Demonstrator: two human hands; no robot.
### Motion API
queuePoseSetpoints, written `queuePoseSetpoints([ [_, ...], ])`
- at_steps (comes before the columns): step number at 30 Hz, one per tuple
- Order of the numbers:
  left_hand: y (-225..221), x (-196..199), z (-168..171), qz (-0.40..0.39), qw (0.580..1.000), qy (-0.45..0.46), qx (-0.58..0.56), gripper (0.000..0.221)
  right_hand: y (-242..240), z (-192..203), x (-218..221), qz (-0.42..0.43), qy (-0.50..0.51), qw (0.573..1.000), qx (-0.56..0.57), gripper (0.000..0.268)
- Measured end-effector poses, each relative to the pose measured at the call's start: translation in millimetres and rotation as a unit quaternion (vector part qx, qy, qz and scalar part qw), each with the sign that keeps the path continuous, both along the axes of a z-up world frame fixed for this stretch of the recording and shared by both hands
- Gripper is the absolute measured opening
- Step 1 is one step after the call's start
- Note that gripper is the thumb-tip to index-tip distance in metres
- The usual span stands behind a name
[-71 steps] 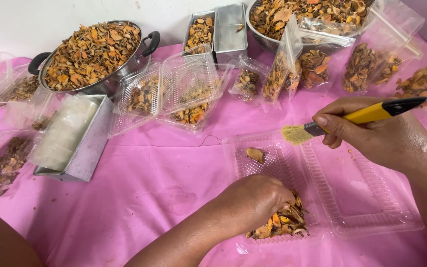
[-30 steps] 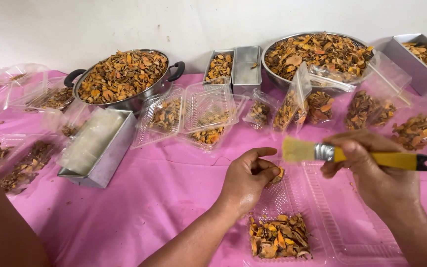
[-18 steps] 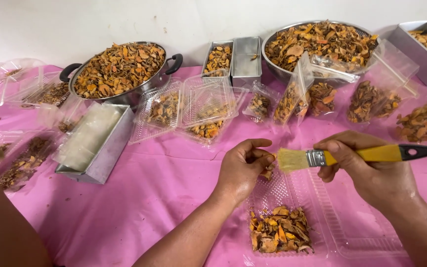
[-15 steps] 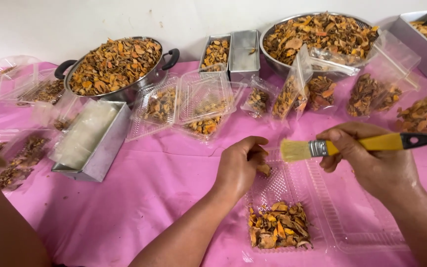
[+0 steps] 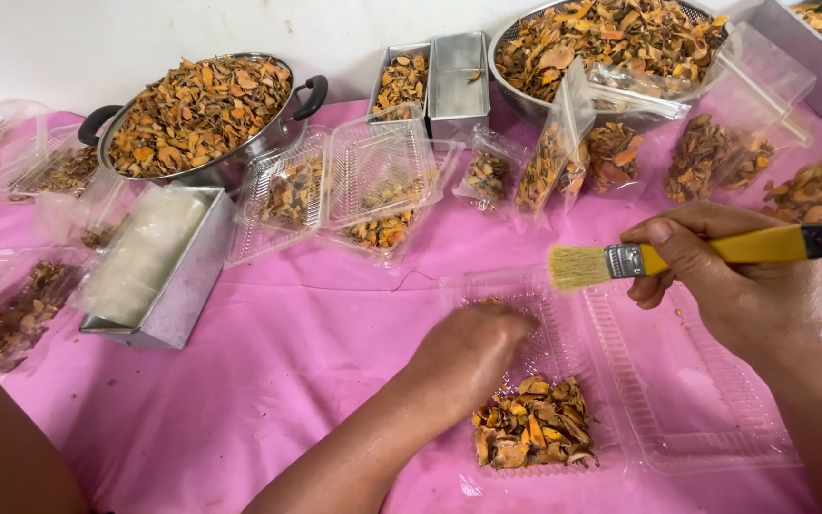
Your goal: Sorting dried herbs and placing them into plastic containers using hands and a brush for arrangement.
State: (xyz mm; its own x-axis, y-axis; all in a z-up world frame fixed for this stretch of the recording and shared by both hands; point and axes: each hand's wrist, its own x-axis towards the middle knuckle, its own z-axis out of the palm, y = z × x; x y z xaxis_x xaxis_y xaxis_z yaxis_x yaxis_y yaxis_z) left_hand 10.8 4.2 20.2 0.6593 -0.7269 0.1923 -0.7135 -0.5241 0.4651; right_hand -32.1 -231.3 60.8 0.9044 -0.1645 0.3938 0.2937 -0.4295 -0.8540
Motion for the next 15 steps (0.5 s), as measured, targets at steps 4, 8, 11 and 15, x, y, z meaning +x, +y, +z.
queuePoseSetpoints([
  [4,2.9,-6.2,-13.5,-0.086,0.982,0.111,0.123,0.016,0.4,-0.5,0.5,-0.007,0.002,1.000,-0.010,0.021],
  [8,1.3,-5.5,-28.4,-0.119,0.981,0.088,0.126,0.006,-0.6,-4.6,1.1,-0.004,0.014,1.000,-0.015,0.022],
  [11,2.4,-8.8,-23.9,-0.098,0.985,0.109,0.088,0.034,0.0,-0.6,-0.3,-0.021,0.013,0.999,-0.043,0.021],
  [15,2.0,-9.8,-13.5,-0.095,0.986,0.123,0.057,0.028,-2.8,-2.9,-0.2,-0.005,0.000,1.000,-0.014,0.022],
])
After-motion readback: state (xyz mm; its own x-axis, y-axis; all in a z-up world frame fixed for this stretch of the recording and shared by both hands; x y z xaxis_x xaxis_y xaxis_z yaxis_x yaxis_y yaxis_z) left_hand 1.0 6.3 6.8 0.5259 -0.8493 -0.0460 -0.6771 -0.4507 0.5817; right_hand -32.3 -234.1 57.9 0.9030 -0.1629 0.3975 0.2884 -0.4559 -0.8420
